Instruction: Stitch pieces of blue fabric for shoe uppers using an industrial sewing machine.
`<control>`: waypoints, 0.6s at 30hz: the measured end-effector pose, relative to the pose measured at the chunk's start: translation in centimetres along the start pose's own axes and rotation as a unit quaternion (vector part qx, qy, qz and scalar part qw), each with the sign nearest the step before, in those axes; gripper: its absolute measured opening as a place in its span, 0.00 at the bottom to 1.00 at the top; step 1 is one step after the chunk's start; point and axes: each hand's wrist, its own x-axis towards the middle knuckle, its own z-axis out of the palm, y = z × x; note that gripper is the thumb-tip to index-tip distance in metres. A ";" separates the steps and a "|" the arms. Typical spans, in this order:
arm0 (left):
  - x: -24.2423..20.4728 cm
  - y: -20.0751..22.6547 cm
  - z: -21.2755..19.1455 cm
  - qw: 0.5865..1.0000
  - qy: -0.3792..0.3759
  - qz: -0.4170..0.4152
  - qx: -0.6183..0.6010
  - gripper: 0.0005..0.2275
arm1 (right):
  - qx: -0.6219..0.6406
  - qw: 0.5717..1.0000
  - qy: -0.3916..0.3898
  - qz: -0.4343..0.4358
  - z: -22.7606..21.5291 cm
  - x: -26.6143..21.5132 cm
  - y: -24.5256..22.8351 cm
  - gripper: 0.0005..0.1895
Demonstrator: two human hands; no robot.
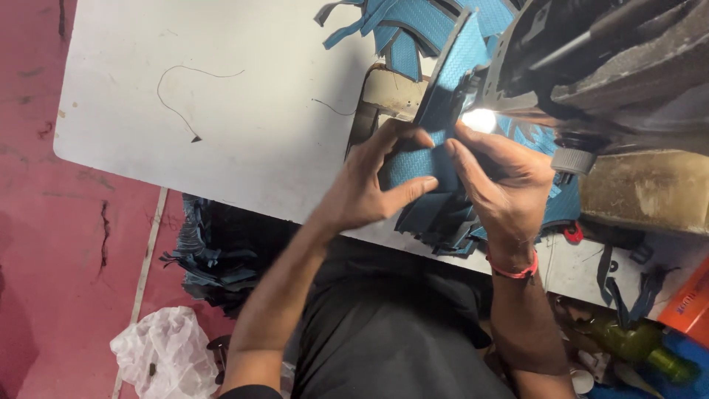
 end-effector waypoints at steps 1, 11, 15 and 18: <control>0.5 -0.5 -0.6 0.999 -0.037 0.029 -0.003 0.25 | -0.003 1.000 0.002 0.006 0.0 0.0 0.1 0.11; 7.5 -1.1 -4.3 0.974 -0.213 0.069 -0.033 0.10 | -0.010 0.999 0.004 -0.032 0.1 -0.3 0.5 0.11; 9.5 -1.2 -4.8 0.967 -0.252 0.017 -0.030 0.10 | -0.005 1.000 0.008 0.004 0.3 -0.5 -0.8 0.11; 10.7 -1.4 -4.9 0.958 -0.270 0.012 -0.097 0.10 | -0.039 0.999 -0.005 -0.009 0.3 -0.6 -1.7 0.13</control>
